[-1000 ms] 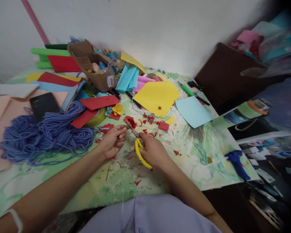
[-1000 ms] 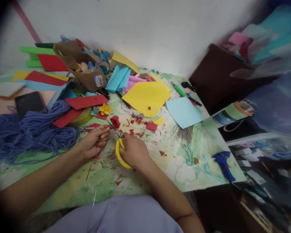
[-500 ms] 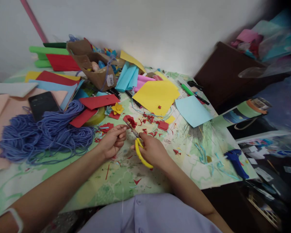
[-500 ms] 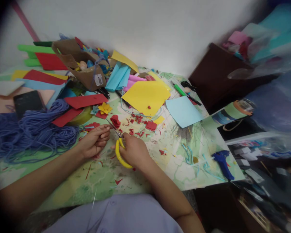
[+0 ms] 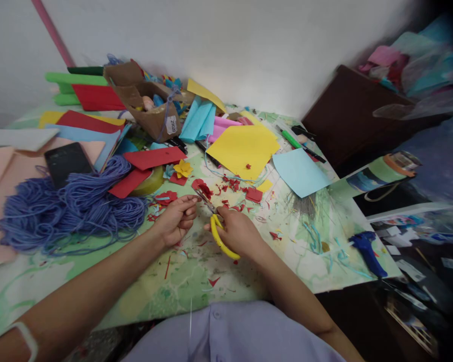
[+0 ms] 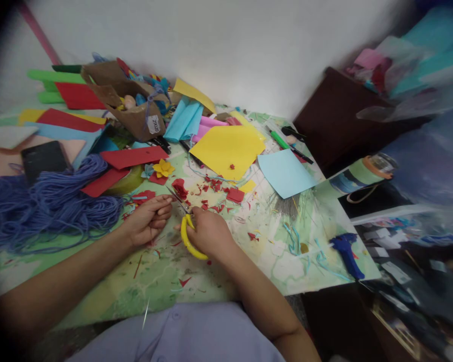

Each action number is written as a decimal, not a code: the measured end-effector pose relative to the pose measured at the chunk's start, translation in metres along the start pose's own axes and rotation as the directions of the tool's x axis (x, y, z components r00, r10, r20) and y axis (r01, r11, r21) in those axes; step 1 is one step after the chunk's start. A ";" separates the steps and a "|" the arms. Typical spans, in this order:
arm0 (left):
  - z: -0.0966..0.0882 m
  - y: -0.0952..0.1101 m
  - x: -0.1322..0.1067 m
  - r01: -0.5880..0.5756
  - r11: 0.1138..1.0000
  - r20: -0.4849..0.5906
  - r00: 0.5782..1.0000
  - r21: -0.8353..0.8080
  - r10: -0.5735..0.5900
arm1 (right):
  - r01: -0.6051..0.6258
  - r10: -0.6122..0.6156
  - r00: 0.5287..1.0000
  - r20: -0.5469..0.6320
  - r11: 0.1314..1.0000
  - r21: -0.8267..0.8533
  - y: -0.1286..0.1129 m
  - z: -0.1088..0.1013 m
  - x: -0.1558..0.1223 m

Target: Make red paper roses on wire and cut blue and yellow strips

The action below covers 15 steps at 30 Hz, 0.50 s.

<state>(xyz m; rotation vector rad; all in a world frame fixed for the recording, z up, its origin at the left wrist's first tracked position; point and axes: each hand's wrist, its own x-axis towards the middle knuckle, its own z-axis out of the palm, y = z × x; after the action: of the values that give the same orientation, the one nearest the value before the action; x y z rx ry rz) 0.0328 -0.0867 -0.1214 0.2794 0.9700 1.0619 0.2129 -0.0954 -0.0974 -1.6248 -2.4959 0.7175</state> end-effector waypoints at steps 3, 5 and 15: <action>0.001 0.000 0.000 0.001 1.000 -0.010 1.000 -0.008 -0.001 | -0.024 0.024 1.000 0.014 1.000 0.016 0.001 0.000 0.003; 0.000 0.002 0.000 -0.005 1.000 -0.018 1.000 -0.017 0.005 | -0.036 0.036 0.999 0.011 0.999 -0.019 0.002 -0.002 0.003; -0.007 0.067 -0.022 -0.211 0.971 -0.038 0.977 -0.115 0.208 | 0.053 -0.043 0.998 0.045 0.967 -0.250 0.017 -0.016 -0.022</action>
<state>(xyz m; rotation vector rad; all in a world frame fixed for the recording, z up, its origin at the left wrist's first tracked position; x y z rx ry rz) -0.0165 -0.0735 -0.0716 0.2753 0.9107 1.3148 0.2421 -0.1034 -0.0864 -1.6304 -2.7391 0.4468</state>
